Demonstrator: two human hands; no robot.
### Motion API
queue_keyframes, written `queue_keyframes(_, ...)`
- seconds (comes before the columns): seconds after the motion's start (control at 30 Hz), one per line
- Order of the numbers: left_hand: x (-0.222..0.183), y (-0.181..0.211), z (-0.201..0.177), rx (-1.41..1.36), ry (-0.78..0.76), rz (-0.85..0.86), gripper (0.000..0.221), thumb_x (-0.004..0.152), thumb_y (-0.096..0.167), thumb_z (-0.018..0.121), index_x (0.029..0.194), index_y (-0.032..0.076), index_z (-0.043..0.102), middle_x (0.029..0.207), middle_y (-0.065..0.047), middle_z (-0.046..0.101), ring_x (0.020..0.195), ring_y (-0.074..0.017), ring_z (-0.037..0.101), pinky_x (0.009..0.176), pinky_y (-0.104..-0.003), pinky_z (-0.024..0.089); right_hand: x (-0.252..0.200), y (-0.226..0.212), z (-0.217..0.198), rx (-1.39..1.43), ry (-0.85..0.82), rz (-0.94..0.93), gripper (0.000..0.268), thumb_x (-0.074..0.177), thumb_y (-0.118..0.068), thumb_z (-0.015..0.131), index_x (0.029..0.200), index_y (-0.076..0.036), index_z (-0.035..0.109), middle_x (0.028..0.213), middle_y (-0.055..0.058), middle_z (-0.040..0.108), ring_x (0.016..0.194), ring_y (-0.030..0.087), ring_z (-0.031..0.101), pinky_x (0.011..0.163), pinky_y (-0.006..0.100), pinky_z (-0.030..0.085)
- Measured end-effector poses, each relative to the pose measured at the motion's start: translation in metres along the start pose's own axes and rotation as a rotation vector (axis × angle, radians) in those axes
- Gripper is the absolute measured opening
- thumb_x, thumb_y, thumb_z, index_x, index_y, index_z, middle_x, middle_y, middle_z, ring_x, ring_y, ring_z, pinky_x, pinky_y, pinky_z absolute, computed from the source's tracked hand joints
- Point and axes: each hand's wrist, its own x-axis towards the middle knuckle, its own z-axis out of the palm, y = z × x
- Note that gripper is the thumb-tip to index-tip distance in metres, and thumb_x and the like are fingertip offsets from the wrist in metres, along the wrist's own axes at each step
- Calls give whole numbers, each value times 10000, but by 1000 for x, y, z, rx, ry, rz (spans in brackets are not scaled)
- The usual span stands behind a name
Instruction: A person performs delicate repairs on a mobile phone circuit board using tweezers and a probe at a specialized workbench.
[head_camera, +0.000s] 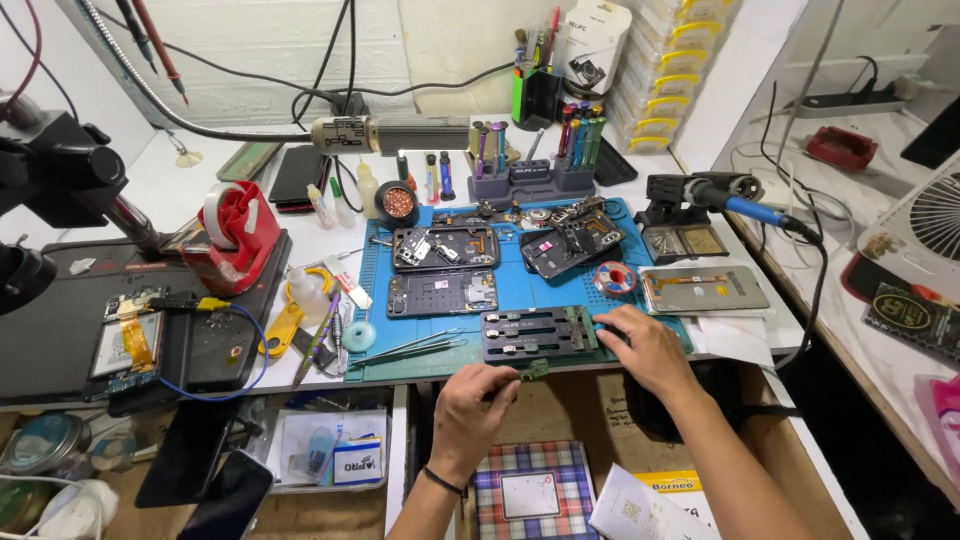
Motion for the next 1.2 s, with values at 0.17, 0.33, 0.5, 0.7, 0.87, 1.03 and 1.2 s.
queue_keyframes(0.17,22,-3,21,173,-15,68,69,879,208,793,928,171,761,870,17,722,820,-183,632,725,-366,448,2,6,1,5,3,34,213,943,-350,652,1118,-232,674,1151,-95,733,874,186,711,713,381,581)
queue_keyframes(0.33,44,-5,36,321,-59,69,83,850,225,829,908,260,781,836,78,668,870,-139,654,879,-341,440,-2,6,-3,68,91,-28,208,951,-395,657,1102,-286,751,1045,-25,757,891,286,735,784,423,590)
queue_keyframes(0.5,46,-24,50,303,-128,-26,85,849,305,828,918,300,778,900,88,640,965,-149,626,965,-415,359,0,15,6,55,95,-12,182,951,-419,650,1064,-307,740,1043,-37,751,882,275,726,788,427,592)
queue_keyframes(0.7,45,-27,53,268,-143,-101,73,844,343,820,900,344,774,908,102,629,958,-143,610,975,-447,343,-6,1,-9,81,83,4,289,940,-447,663,1195,-337,740,1025,-47,757,864,239,725,780,417,588)
queue_keyframes(0.87,49,-21,52,273,-140,-110,69,839,329,816,899,344,784,898,99,634,939,-145,606,965,-469,350,0,13,5,87,106,1,234,946,-416,657,1109,-305,782,1067,-43,751,908,274,727,782,428,590)
queue_keyframes(1.03,56,-13,48,272,-198,-171,77,836,346,812,907,360,785,902,103,632,936,-133,593,960,-454,358,-1,14,11,79,139,41,202,881,-435,722,1059,-358,779,1029,-115,746,891,214,728,776,368,591)
queue_keyframes(1.2,63,-10,41,270,-298,-210,89,822,345,806,910,353,792,910,79,664,962,-180,607,971,-487,351,-7,3,-3,149,141,32,256,884,-347,726,1133,-327,777,1007,-86,763,811,195,715,754,376,588)
